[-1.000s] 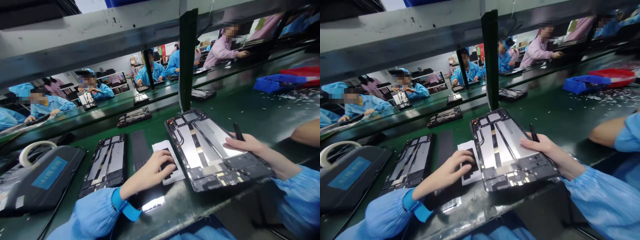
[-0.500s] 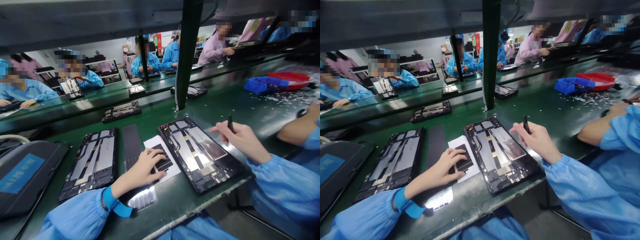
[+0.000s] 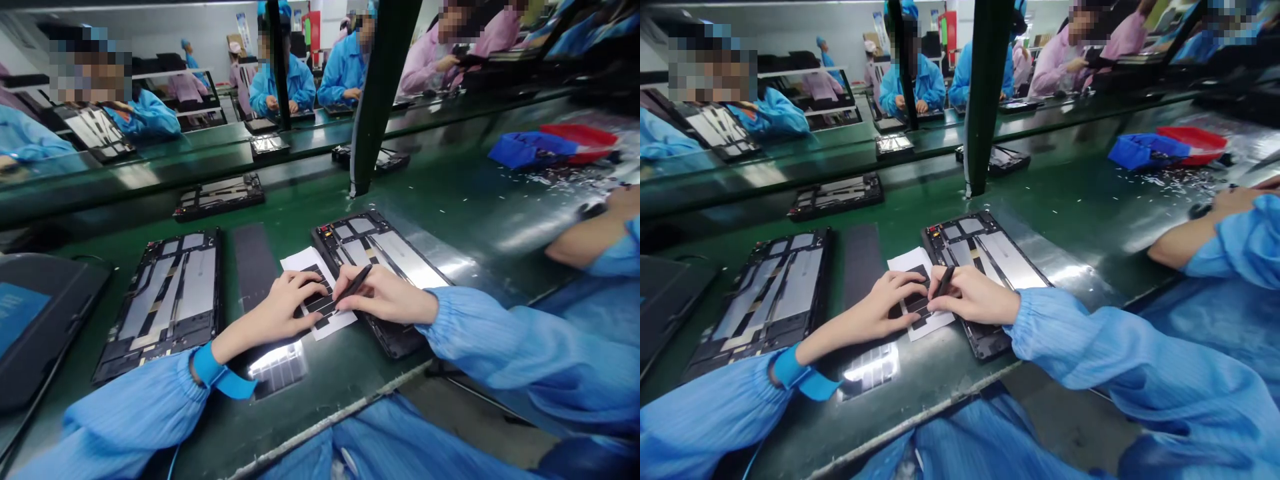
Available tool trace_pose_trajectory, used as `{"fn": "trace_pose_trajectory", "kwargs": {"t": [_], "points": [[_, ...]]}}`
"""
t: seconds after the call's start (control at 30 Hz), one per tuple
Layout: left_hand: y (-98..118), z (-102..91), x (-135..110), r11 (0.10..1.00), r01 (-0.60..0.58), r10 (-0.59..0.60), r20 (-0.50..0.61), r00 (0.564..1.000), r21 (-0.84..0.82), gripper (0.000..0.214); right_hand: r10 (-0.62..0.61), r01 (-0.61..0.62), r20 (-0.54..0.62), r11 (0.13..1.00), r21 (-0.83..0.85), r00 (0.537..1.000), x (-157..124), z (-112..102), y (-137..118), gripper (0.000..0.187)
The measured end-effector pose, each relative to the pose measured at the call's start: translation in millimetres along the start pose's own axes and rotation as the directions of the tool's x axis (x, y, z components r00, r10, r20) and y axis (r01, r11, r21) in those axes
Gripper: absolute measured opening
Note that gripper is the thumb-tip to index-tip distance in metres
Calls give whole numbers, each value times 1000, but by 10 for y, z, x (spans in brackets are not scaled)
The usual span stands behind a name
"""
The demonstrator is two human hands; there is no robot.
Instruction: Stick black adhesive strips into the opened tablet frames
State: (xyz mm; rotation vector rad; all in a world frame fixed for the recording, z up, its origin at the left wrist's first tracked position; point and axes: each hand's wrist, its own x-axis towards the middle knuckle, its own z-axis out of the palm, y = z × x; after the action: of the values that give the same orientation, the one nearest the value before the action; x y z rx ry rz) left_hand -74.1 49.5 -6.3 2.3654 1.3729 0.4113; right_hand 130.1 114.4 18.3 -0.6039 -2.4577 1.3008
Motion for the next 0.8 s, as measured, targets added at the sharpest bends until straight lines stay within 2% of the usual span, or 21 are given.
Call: {"fn": "trace_pose_trajectory", "kwargs": {"t": [0.13, 0.23, 0.37, 0.43, 0.47, 0.5, 0.57, 0.63, 0.7, 0.8], "points": [[-2, 4, 7, 1000, -4, 4, -1, 1000, -2, 29, -13, 13, -14, 1000, -11, 1000, 15, 57, 7, 12], [-6, 7, 7, 1000, 0, 0, -1, 1000, 1, 30, -57, 54, -65, 997, -55, 996, 38, 105, -27, 11], [-4, -6, -7, 1000, 19, -19, -3, 1000, 15, 31, -60, 56, -90, 997, -46, 994, 50, 61, -74, 11], [14, -17, 0, 1000, 16, -16, 6, 1000, 15, 30, -26, 28, -178, 999, 14, 984, 61, -15, -60, 13], [28, -18, 14, 1000, 16, -16, 3, 1000, 14, 29, -8, 17, -264, 999, 29, 964, 72, -54, -38, 15], [46, -13, 36, 1000, 26, -26, -16, 1000, 6, 25, 4, 9, -367, 999, 34, 930, 87, -88, -4, 17], [85, 18, 103, 997, 59, -65, -127, 990, -50, 17, 15, 9, -537, 999, 42, 844, 124, -124, 86, 21], [118, 72, 187, 987, 51, -92, -280, 956, -150, 10, 13, 24, -610, 998, 53, 792, 156, -113, 182, 23], [133, 134, 261, 973, -13, -79, -382, 921, -232, 14, 4, 42, -624, 997, 59, 781, 168, -74, 252, 23], [130, 200, 311, 953, -101, -21, -396, 918, -285, 20, -14, 61, -613, 996, 57, 790, 150, -23, 283, 23]]}}
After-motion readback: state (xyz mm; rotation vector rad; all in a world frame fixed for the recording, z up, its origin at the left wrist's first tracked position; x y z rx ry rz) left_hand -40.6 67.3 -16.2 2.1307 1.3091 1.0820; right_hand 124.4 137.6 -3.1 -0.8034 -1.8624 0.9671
